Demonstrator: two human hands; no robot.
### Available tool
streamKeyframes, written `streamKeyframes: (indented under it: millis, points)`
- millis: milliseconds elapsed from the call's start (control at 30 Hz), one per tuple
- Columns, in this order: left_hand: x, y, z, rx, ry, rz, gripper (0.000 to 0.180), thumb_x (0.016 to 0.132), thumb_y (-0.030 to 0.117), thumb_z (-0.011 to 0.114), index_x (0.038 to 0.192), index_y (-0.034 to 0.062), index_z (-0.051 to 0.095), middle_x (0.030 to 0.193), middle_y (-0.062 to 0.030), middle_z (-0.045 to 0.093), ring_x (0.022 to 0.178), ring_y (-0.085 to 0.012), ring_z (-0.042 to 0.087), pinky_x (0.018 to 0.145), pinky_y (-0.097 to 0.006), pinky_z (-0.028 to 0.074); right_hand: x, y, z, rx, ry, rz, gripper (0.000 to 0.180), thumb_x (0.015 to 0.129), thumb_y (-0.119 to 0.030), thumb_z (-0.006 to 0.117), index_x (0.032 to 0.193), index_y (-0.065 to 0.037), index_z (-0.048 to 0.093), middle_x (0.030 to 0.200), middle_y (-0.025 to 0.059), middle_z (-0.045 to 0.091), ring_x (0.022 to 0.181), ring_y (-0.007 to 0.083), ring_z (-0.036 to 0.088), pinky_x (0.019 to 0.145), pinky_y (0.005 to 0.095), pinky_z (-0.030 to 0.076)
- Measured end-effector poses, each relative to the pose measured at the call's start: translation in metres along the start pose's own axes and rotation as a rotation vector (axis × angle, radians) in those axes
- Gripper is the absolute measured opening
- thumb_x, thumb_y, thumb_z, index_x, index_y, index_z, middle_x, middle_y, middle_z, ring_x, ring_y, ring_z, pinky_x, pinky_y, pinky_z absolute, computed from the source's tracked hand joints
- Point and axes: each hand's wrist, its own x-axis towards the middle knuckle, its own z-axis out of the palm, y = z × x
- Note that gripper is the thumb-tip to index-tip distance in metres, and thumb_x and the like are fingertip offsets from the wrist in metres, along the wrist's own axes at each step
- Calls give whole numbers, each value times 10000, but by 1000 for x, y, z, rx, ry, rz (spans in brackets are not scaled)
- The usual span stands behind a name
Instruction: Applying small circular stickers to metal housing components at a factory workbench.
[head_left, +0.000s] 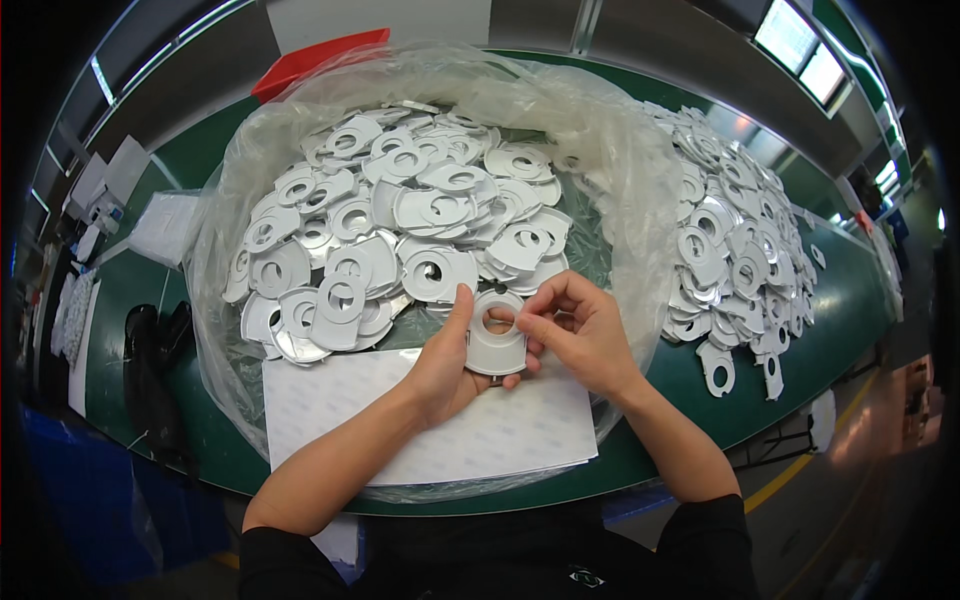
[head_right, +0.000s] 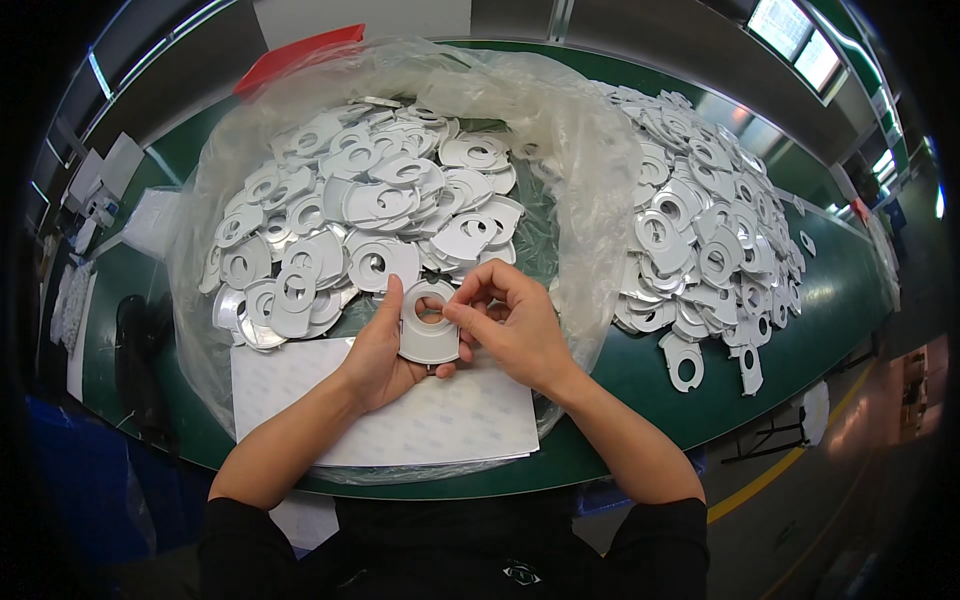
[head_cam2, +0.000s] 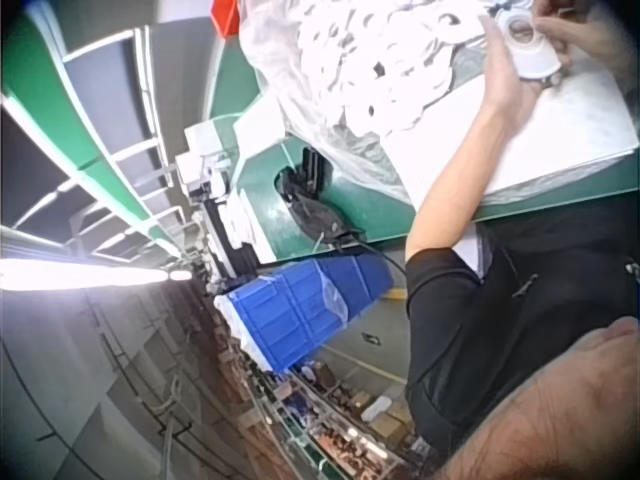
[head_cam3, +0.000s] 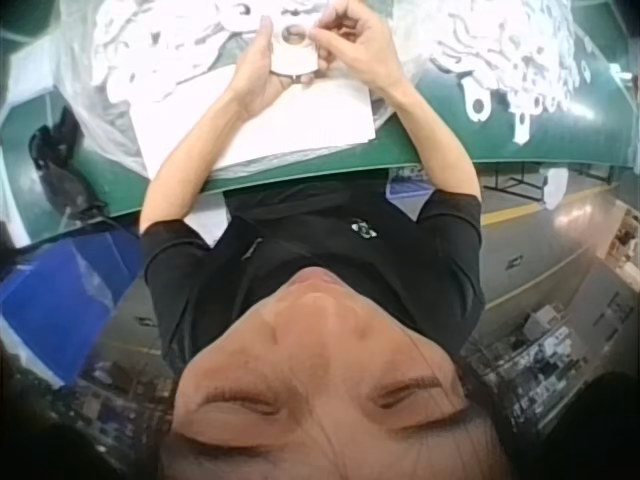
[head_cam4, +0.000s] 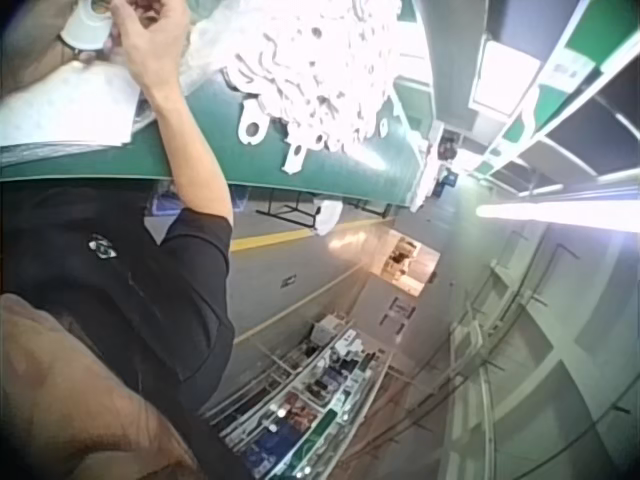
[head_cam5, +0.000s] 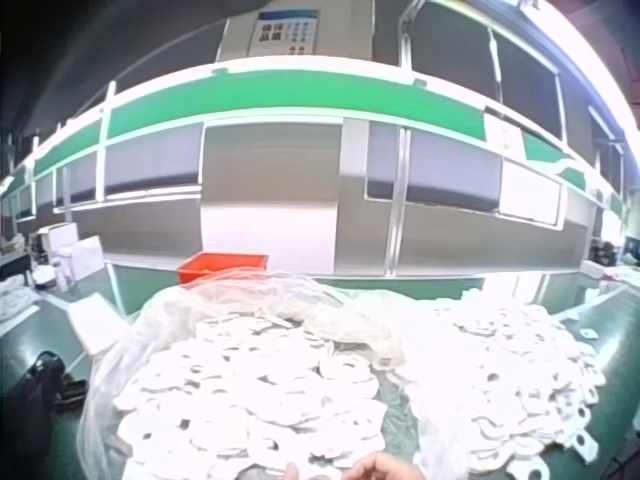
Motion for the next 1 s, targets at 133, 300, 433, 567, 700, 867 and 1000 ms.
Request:
streamKeyframes:
  millis: [133,300,433,567,700,867,1000]
  points:
    - [0,-1,-1,5,-2,0,584,972,537,196,1094,52,499,972,-105,575,848,-210,604,625,-299,457,-1,-1,-2,-64,-4,20,156,824,-19,653,899,-14,515,808,51,604,640,75,570,582,186,451]
    - [0,-1,-1,163,-2,26,247,978,295,414,1041,68,490,946,-96,584,838,-182,606,610,-281,451,-3,-1,1,-146,6,-48,153,816,-28,662,904,-13,538,789,33,607,631,63,571,578,198,453]
    - [-2,-2,-2,135,21,30,160,958,213,448,1040,77,471,941,-91,581,833,-181,604,603,-280,450,-3,0,3,-296,46,-177,153,778,0,666,894,-17,568,793,43,618,685,108,590,577,221,458]
    - [-2,-1,1,122,42,50,148,940,170,449,1057,80,456,932,-89,575,800,-185,605,596,-284,451,-1,4,-2,-843,92,-722,211,698,27,667,893,-32,615,840,63,635,787,202,578,609,268,465]
    - [-1,-4,-4,132,21,54,153,926,144,430,1059,73,456,927,-102,578,767,-187,605,568,-282,448,1,-5,4,-1031,266,-869,234,691,23,659,915,-41,640,867,68,649,822,229,564,622,289,472]
    - [-1,-5,-3,180,-15,50,170,914,126,411,1066,57,447,918,-116,585,767,-180,603,555,-268,444,-3,-6,2,-444,169,-261,187,766,-33,635,945,22,628,777,75,650,694,168,615,555,251,470]
    - [-2,-6,0,251,-35,32,195,926,148,411,1091,48,434,923,-115,583,781,-161,599,554,-256,441,-2,-2,-5,-83,47,69,189,828,-75,635,957,63,636,790,82,642,580,76,568,553,197,436]
